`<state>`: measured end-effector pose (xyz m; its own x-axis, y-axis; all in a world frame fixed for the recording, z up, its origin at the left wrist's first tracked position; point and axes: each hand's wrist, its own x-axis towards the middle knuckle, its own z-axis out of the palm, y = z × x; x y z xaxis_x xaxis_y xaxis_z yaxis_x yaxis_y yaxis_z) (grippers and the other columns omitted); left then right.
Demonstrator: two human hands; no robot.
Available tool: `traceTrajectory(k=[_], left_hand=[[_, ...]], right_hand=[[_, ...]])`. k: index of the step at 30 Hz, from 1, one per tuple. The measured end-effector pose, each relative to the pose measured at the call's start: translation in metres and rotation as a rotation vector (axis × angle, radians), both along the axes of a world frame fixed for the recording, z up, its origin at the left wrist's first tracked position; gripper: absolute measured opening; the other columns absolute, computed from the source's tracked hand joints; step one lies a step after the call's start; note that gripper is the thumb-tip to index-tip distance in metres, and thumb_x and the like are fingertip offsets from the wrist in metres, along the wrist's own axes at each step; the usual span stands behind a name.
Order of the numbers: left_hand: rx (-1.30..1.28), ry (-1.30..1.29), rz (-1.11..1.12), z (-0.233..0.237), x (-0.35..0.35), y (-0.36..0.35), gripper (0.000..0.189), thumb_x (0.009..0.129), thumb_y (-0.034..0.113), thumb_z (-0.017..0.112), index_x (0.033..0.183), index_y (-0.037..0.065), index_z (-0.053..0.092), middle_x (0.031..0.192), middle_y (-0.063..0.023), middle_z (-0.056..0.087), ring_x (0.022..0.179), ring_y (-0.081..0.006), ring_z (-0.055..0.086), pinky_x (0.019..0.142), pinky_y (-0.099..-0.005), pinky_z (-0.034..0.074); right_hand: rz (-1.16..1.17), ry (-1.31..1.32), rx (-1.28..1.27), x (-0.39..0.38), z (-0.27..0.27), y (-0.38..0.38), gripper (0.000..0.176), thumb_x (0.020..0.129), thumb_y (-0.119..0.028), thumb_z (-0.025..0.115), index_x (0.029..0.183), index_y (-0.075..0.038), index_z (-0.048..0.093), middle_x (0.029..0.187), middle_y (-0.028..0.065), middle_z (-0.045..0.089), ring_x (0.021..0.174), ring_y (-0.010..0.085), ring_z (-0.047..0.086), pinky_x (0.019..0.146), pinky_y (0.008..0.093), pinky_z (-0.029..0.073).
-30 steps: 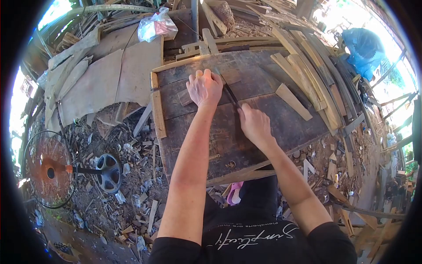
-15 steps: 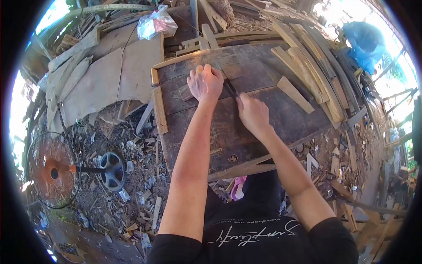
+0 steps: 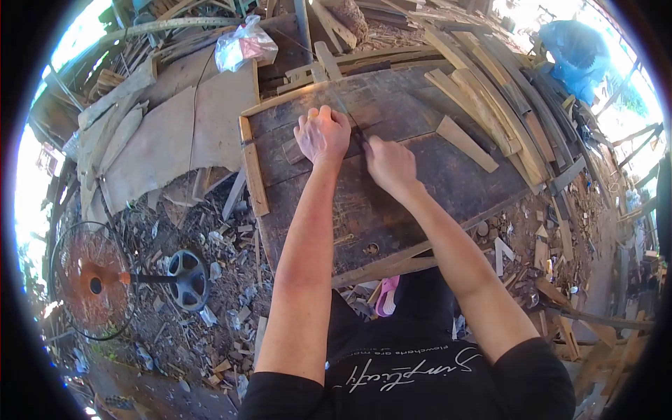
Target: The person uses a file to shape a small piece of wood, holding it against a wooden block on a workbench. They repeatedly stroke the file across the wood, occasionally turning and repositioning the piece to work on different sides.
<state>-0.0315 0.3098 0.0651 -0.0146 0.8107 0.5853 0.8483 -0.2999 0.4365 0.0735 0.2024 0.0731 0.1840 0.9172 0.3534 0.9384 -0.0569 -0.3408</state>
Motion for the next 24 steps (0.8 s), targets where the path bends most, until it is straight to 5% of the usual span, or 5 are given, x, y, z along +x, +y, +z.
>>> traceTrajectory(k=[4,9,15,24], left_hand=[[-0.005,0.003,0.066,0.003,0.0,0.003,0.025,0.086,0.028,0.056,0.079,0.008,0.069,0.091,-0.0146,0.069,0.092,-0.0352,0.063,0.081,-0.0468,0.047],[-0.027,-0.004,0.077,0.002,0.003,0.001,0.021,0.084,0.026,0.058,0.079,0.008,0.068,0.089,-0.0129,0.067,0.091,-0.0328,0.062,0.08,-0.0453,0.045],[0.032,-0.005,0.033,-0.001,-0.001,0.003,0.019,0.083,0.024,0.059,0.077,0.008,0.067,0.086,-0.0137,0.067,0.089,-0.0335,0.062,0.077,-0.0465,0.046],[0.075,-0.029,0.032,-0.004,-0.001,0.002,0.019,0.084,0.023,0.058,0.076,0.008,0.065,0.085,-0.0119,0.065,0.087,-0.033,0.061,0.076,-0.0457,0.046]], right_hand=[[0.013,-0.013,0.043,-0.001,-0.001,0.028,0.026,0.098,-0.027,0.051,0.091,-0.005,0.063,0.079,0.0224,0.069,0.078,0.0419,0.068,0.07,0.0525,0.053],[-0.01,-0.028,-0.137,0.0,0.005,-0.041,0.027,0.098,-0.026,0.051,0.088,-0.004,0.062,0.078,0.0214,0.069,0.076,0.0422,0.068,0.069,0.052,0.053],[0.01,-0.064,0.09,-0.001,-0.013,0.032,0.021,0.097,-0.023,0.051,0.092,-0.006,0.062,0.076,0.0203,0.068,0.074,0.0412,0.068,0.067,0.0529,0.052],[0.041,-0.057,0.056,0.004,-0.012,-0.013,0.02,0.097,-0.024,0.054,0.091,-0.007,0.06,0.071,0.0177,0.067,0.067,0.0406,0.066,0.061,0.0538,0.051]])
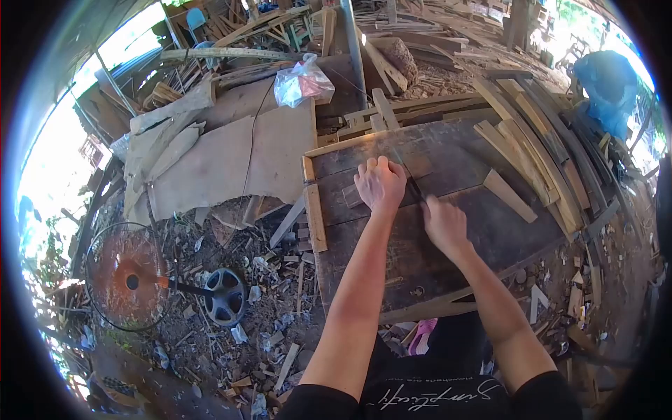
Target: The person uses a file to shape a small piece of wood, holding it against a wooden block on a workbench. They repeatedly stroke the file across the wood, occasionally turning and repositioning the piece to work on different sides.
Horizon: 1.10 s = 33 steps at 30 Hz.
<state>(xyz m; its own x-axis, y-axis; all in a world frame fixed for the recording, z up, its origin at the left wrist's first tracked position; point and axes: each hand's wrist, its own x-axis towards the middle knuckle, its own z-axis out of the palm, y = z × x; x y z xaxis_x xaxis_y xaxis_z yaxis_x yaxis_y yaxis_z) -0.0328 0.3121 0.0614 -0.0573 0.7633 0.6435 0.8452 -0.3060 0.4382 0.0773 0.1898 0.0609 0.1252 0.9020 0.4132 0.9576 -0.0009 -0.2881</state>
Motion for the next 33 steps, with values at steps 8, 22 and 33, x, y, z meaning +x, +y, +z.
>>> traceTrajectory(k=[8,22,33], left_hand=[[-0.05,0.025,0.002,0.005,-0.002,-0.004,0.02,0.084,0.024,0.058,0.078,0.007,0.065,0.086,-0.0117,0.065,0.088,-0.0328,0.061,0.077,-0.046,0.045],[0.003,0.05,0.004,0.001,0.001,-0.003,0.02,0.085,0.023,0.056,0.077,0.006,0.064,0.085,-0.0139,0.065,0.086,-0.0346,0.061,0.077,-0.0472,0.045],[0.022,0.051,0.054,-0.002,0.002,0.0,0.021,0.085,0.025,0.057,0.076,0.007,0.065,0.085,-0.0146,0.067,0.084,-0.0357,0.062,0.074,-0.0489,0.047]], right_hand=[[0.003,-0.01,0.075,-0.005,0.003,-0.008,0.019,0.096,-0.023,0.056,0.087,-0.007,0.059,0.07,0.0183,0.067,0.067,0.0399,0.067,0.06,0.0522,0.051],[-0.049,0.066,-0.047,-0.003,0.01,-0.026,0.019,0.096,-0.024,0.054,0.091,-0.007,0.062,0.075,0.0175,0.068,0.076,0.039,0.069,0.069,0.0499,0.053],[-0.043,0.052,-0.046,-0.002,-0.002,-0.012,0.023,0.096,-0.025,0.054,0.089,-0.006,0.063,0.075,0.0179,0.068,0.076,0.0391,0.069,0.067,0.0499,0.053]])
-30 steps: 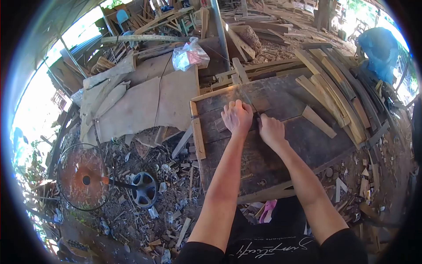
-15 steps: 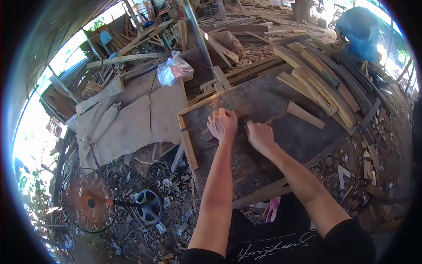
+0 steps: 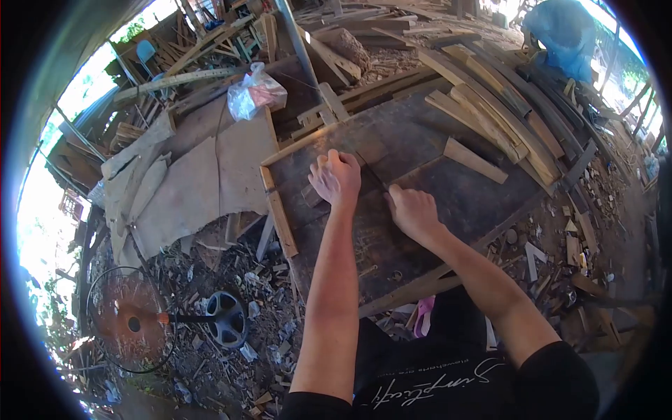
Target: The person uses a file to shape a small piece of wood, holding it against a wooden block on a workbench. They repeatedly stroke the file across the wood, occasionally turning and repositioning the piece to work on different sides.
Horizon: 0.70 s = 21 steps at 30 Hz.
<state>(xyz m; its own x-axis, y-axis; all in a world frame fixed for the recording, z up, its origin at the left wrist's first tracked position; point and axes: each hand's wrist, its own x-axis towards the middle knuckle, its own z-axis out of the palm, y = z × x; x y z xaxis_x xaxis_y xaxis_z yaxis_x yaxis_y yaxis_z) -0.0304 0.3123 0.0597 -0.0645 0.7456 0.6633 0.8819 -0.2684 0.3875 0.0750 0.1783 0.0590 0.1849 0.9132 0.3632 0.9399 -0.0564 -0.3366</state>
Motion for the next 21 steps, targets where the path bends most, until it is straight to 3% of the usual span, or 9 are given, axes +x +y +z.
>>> traceTrajectory(k=[3,7,10,15,21], left_hand=[[0.006,0.023,-0.012,-0.003,0.0,0.002,0.021,0.085,0.025,0.057,0.075,0.008,0.065,0.084,-0.0141,0.067,0.084,-0.0359,0.063,0.074,-0.0487,0.047],[0.003,0.047,-0.032,0.0,-0.002,0.001,0.021,0.085,0.025,0.057,0.076,0.008,0.065,0.085,-0.0134,0.067,0.084,-0.0354,0.063,0.074,-0.048,0.047],[-0.013,0.071,0.003,0.001,-0.001,0.003,0.02,0.085,0.025,0.057,0.077,0.008,0.066,0.085,-0.0134,0.067,0.085,-0.0343,0.063,0.073,-0.0473,0.047],[-0.004,0.055,-0.023,-0.002,0.0,0.003,0.022,0.085,0.026,0.057,0.075,0.008,0.066,0.086,-0.0135,0.069,0.084,-0.0363,0.063,0.073,-0.0496,0.048],[0.005,0.078,0.001,-0.001,-0.002,0.003,0.022,0.084,0.027,0.058,0.074,0.009,0.066,0.084,-0.0128,0.069,0.083,-0.0363,0.064,0.071,-0.0491,0.048]], right_hand=[[-0.021,0.04,-0.054,0.001,0.003,-0.017,0.023,0.096,-0.025,0.054,0.088,-0.006,0.063,0.074,0.018,0.068,0.076,0.039,0.069,0.068,0.0503,0.053],[0.01,0.058,0.135,0.0,-0.007,0.043,0.024,0.096,-0.025,0.056,0.084,-0.005,0.061,0.07,0.0201,0.066,0.07,0.0407,0.067,0.063,0.053,0.051],[0.01,0.059,0.181,-0.001,-0.008,0.034,0.024,0.096,-0.025,0.057,0.084,-0.004,0.061,0.07,0.02,0.065,0.069,0.0405,0.066,0.062,0.0535,0.05],[-0.009,0.068,-0.067,0.003,0.01,-0.023,0.02,0.094,-0.023,0.056,0.085,-0.006,0.063,0.078,0.0169,0.069,0.078,0.037,0.069,0.069,0.0497,0.053],[0.002,0.04,0.159,-0.005,0.002,0.054,0.019,0.092,-0.023,0.058,0.087,-0.006,0.064,0.075,0.017,0.069,0.074,0.0382,0.069,0.067,0.0496,0.053]])
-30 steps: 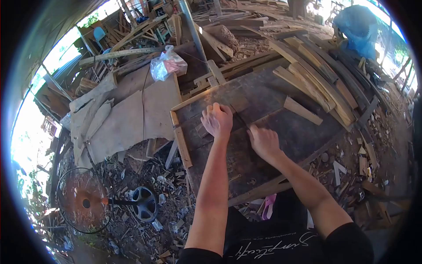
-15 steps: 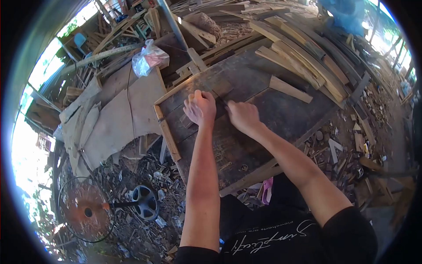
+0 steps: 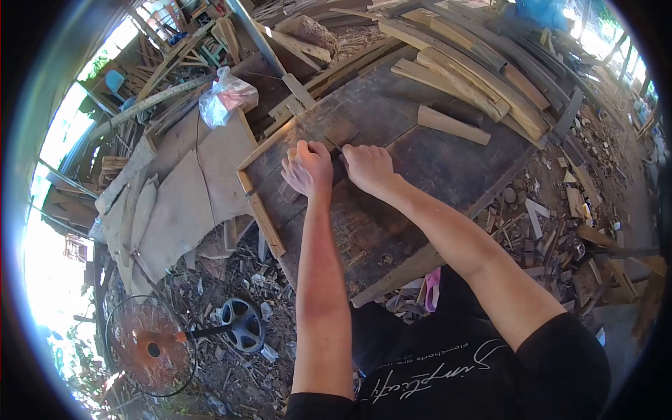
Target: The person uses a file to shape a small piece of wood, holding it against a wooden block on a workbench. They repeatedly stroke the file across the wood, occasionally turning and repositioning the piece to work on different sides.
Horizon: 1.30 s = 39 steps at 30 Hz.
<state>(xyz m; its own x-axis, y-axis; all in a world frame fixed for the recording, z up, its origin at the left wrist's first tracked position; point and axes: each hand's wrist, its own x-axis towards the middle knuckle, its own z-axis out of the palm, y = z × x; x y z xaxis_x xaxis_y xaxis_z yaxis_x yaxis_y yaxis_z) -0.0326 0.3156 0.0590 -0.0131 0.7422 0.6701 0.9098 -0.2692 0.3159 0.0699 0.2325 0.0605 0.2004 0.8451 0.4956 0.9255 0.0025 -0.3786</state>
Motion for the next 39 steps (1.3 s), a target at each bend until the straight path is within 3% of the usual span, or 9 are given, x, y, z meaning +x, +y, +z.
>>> traceTrajectory(k=[4,6,13,15,18,22,28,33,39], left_hand=[[-0.03,-0.008,0.026,-0.001,0.003,0.0,0.022,0.084,0.027,0.058,0.074,0.008,0.066,0.085,-0.0127,0.069,0.083,-0.0364,0.064,0.071,-0.0492,0.048],[0.002,-0.009,0.006,-0.004,0.003,0.001,0.021,0.083,0.026,0.058,0.074,0.009,0.065,0.085,-0.0127,0.069,0.083,-0.0364,0.064,0.071,-0.0496,0.048],[-0.018,0.009,-0.017,0.002,0.0,-0.001,0.021,0.084,0.026,0.058,0.076,0.009,0.067,0.087,-0.0124,0.069,0.085,-0.0358,0.064,0.073,-0.0494,0.048],[-0.06,0.013,0.023,0.002,0.002,-0.003,0.021,0.084,0.026,0.058,0.076,0.009,0.067,0.088,-0.0122,0.069,0.086,-0.0355,0.064,0.074,-0.0491,0.048],[-0.044,-0.015,0.023,0.0,0.003,-0.001,0.022,0.084,0.027,0.057,0.075,0.009,0.066,0.087,-0.0123,0.069,0.085,-0.0356,0.064,0.074,-0.049,0.048],[-0.033,0.005,-0.016,-0.004,0.001,0.0,0.023,0.084,0.028,0.057,0.075,0.008,0.066,0.087,-0.0124,0.069,0.086,-0.0357,0.064,0.074,-0.0492,0.048],[-0.012,0.022,-0.02,0.005,-0.001,-0.003,0.022,0.085,0.025,0.058,0.076,0.008,0.067,0.084,-0.014,0.068,0.082,-0.035,0.064,0.071,-0.047,0.048],[-0.024,-0.014,-0.001,-0.001,0.002,-0.001,0.023,0.084,0.027,0.057,0.075,0.007,0.066,0.086,-0.0138,0.07,0.087,-0.0369,0.064,0.073,-0.0487,0.049],[-0.003,0.0,-0.043,-0.001,-0.002,-0.002,0.023,0.084,0.027,0.058,0.074,0.007,0.066,0.085,-0.0142,0.069,0.084,-0.0365,0.065,0.073,-0.049,0.049]], right_hand=[[-0.011,-0.018,-0.078,0.004,0.001,-0.042,0.018,0.092,-0.021,0.056,0.087,-0.006,0.064,0.075,0.0169,0.069,0.074,0.038,0.069,0.068,0.0493,0.054],[-0.017,0.028,-0.239,0.005,0.007,-0.073,0.016,0.091,-0.018,0.054,0.088,-0.006,0.064,0.079,0.0169,0.07,0.078,0.0364,0.07,0.071,0.0485,0.054],[0.001,0.009,-0.044,0.001,-0.006,-0.001,0.018,0.093,-0.022,0.055,0.089,-0.006,0.062,0.076,0.0165,0.069,0.076,0.0372,0.069,0.068,0.0493,0.053],[-0.002,0.042,-0.062,0.0,-0.004,-0.008,0.022,0.096,-0.027,0.056,0.091,-0.006,0.062,0.077,0.0201,0.068,0.078,0.0408,0.067,0.069,0.0529,0.051],[-0.001,0.074,-0.153,0.0,0.001,-0.062,0.022,0.096,-0.026,0.056,0.09,-0.006,0.063,0.079,0.0204,0.068,0.078,0.0403,0.068,0.07,0.053,0.051],[-0.025,0.109,-0.215,0.001,0.002,-0.069,0.022,0.095,-0.026,0.056,0.089,-0.006,0.063,0.078,0.0199,0.068,0.077,0.0399,0.068,0.069,0.0526,0.051],[-0.017,0.026,0.098,-0.001,-0.014,-0.003,0.022,0.095,-0.026,0.056,0.087,-0.007,0.063,0.07,0.018,0.067,0.071,0.0398,0.067,0.062,0.0521,0.05],[-0.029,0.038,-0.256,0.002,0.005,-0.088,0.014,0.091,-0.017,0.054,0.089,-0.007,0.064,0.08,0.0156,0.07,0.079,0.0356,0.07,0.069,0.0468,0.054],[-0.001,0.027,-0.031,0.0,-0.01,-0.004,0.017,0.094,-0.02,0.051,0.09,-0.007,0.062,0.081,0.0164,0.07,0.079,0.0363,0.07,0.069,0.0484,0.053]])
